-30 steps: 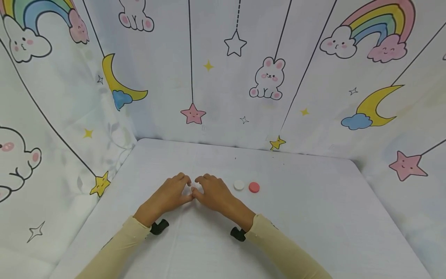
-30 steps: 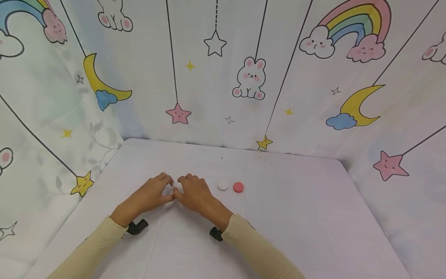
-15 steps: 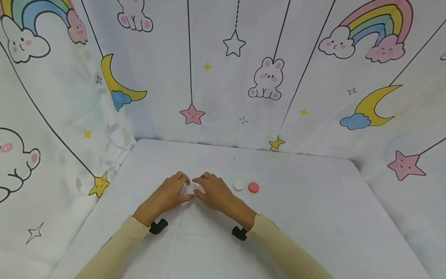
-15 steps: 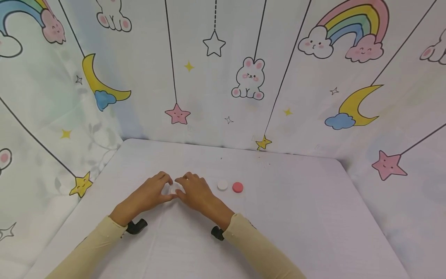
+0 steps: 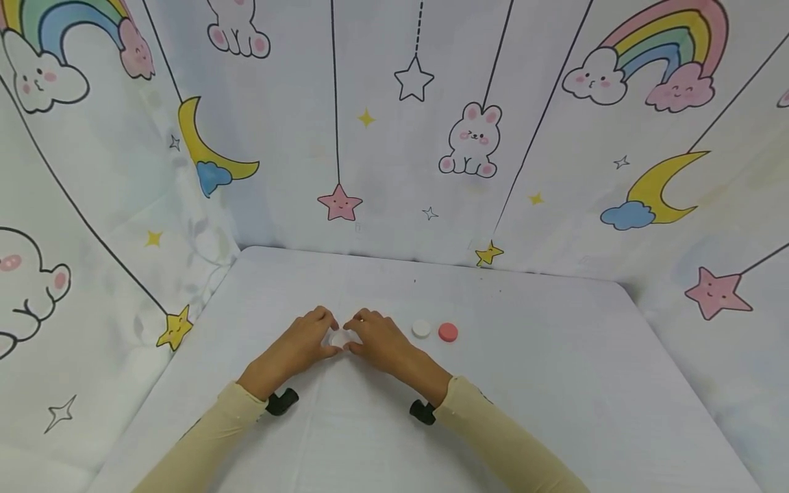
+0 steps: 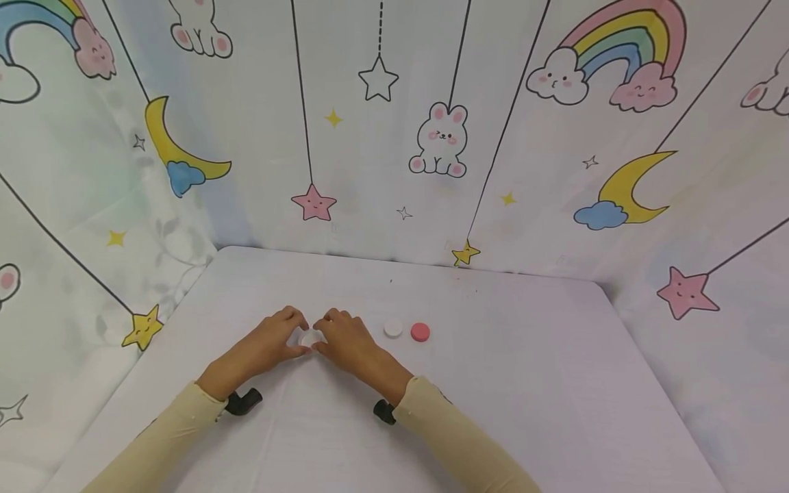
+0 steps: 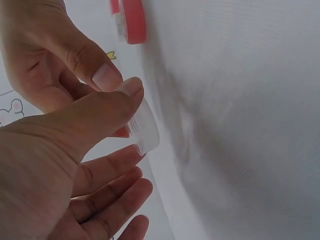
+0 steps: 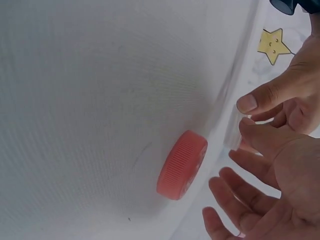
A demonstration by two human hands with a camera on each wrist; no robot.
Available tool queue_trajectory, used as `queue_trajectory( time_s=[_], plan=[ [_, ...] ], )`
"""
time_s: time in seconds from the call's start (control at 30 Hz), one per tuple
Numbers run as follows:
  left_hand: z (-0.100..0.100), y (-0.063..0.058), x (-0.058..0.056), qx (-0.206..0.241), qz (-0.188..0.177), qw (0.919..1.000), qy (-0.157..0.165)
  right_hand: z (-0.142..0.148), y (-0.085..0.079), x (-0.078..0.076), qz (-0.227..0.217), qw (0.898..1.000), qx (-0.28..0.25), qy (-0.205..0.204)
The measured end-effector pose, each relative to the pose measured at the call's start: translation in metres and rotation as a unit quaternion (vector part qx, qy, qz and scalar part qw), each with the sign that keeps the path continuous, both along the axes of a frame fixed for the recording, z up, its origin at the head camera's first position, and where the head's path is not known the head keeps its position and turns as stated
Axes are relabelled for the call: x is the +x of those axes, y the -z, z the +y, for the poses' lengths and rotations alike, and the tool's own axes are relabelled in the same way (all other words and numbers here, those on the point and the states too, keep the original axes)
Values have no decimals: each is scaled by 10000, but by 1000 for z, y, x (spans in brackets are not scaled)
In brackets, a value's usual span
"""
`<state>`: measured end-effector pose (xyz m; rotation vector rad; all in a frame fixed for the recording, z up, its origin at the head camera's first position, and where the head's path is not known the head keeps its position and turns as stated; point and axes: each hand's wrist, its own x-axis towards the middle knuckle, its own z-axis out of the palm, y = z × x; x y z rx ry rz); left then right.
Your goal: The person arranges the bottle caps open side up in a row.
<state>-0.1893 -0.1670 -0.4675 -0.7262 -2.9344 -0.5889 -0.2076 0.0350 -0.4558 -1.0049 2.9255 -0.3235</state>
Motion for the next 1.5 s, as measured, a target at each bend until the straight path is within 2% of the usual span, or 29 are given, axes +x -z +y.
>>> queue_trajectory(
  time_s=[0.3,0.53,0.7,1.3,1.5],
  plan=[
    [0,7,0,-8,50,9999,87,0,7,-1,98,9999,93,-84],
    [1,10,-1,19,-52,10000,55,-1,8,-1,27,9999,84,-96],
    [1,11,0,20,48,10000,75,-2,10,-1,32,9999,132,-90],
    [2,10,0,104,-151,9998,20,-5,10,1,81,9996,274,-46],
    [1,9,-1,6,-178,9998,1,-5,9,1,74,9996,282,-2]
  ],
)
